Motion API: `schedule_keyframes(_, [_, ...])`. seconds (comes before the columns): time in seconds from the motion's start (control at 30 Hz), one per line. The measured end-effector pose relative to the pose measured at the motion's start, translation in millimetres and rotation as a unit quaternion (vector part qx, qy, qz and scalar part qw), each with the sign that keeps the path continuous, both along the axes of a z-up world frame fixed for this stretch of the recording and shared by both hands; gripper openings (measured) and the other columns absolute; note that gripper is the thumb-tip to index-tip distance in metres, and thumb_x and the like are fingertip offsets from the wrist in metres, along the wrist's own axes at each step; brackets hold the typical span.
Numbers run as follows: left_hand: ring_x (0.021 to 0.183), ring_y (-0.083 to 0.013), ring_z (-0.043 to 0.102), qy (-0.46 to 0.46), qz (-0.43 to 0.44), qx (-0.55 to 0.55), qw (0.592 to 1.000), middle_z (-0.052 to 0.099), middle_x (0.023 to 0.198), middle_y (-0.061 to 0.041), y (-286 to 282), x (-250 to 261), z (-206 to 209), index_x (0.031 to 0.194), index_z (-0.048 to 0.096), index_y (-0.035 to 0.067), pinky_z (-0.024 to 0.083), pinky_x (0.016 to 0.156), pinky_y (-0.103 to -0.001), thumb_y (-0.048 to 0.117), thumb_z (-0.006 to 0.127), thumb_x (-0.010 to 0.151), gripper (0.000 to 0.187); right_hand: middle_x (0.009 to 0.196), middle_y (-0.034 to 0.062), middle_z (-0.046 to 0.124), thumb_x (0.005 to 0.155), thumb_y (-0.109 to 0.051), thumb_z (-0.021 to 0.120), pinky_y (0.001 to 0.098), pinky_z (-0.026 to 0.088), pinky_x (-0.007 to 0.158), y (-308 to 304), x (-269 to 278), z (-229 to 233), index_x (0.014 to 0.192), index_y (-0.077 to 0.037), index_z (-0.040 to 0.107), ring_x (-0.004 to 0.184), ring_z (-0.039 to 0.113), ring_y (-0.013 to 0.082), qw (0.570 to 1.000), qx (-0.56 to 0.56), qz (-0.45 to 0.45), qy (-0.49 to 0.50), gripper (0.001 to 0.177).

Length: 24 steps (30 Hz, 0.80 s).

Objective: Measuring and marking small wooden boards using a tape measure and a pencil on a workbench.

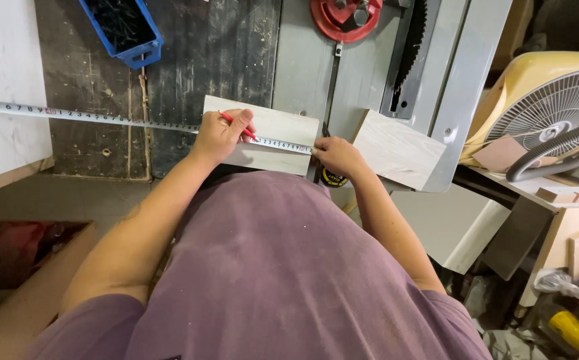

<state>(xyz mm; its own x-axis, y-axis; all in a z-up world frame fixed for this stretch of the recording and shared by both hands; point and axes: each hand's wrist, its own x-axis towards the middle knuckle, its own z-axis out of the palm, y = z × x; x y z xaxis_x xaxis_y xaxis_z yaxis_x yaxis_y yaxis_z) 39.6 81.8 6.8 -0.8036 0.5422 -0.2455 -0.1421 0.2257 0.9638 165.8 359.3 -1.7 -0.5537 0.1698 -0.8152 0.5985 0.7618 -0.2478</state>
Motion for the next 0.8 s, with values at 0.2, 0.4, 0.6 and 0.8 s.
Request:
schedule_keyframes(0.2, [0.055, -0.0151, 0.061, 0.011, 0.024, 0.011, 1.0, 0.067, 0.057, -0.007, -4.2, -2.8, -10.6, 0.08, 0.078, 0.012, 0.055, 0.059, -0.028, 0.044, 0.055, 0.116, 0.054, 0.096, 0.0152, 0.076, 0.097, -0.046, 0.059, 0.0516, 0.056, 0.094, 0.2, -0.7, 1.4, 0.091, -0.02, 0.075, 0.105, 0.072, 0.0424, 1.0, 0.0, 0.006, 0.0, 0.031])
schedule_keyframes(0.4, [0.064, -0.0242, 0.066, 0.101, 0.042, 0.023, 0.994, 0.067, 0.061, -0.008, -1.1, 6.3, -24.5, 0.076, 0.075, 0.016, 0.055, 0.066, -0.036, 0.042, 0.066, 0.109, 0.043, 0.097, 0.0182, 0.075, 0.095, -0.047, 0.061, 0.0537, 0.055, 0.093, -1.0, -3.2, 8.5, 0.091, -0.017, 0.074, 0.106, 0.07, 0.0443, 1.0, -0.011, 0.002, 0.008, 0.033])
schedule_keyframes(0.6, [0.074, -0.0299, 0.069, 0.234, 0.024, -0.02, 0.972, 0.064, 0.067, -0.005, -2.3, 19.8, 5.5, 0.08, 0.071, 0.02, 0.058, 0.071, -0.04, 0.048, 0.065, 0.108, 0.04, 0.102, 0.0201, 0.075, 0.095, -0.048, 0.061, 0.0548, 0.054, 0.095, -1.1, -5.8, 8.7, 0.093, -0.016, 0.074, 0.11, 0.068, 0.0456, 1.0, -0.018, 0.009, -0.002, 0.035])
schedule_keyframes(0.8, [0.071, -0.0294, 0.067, 0.213, 0.024, 0.005, 0.977, 0.057, 0.064, -0.004, -3.5, 23.8, -3.2, 0.079, 0.069, 0.021, 0.057, 0.07, -0.037, 0.051, 0.062, 0.108, 0.042, 0.103, 0.0222, 0.076, 0.096, -0.047, 0.062, 0.0545, 0.054, 0.098, -2.3, -6.6, 10.1, 0.095, -0.015, 0.076, 0.112, 0.068, 0.0472, 0.999, -0.031, -0.001, -0.01, 0.035])
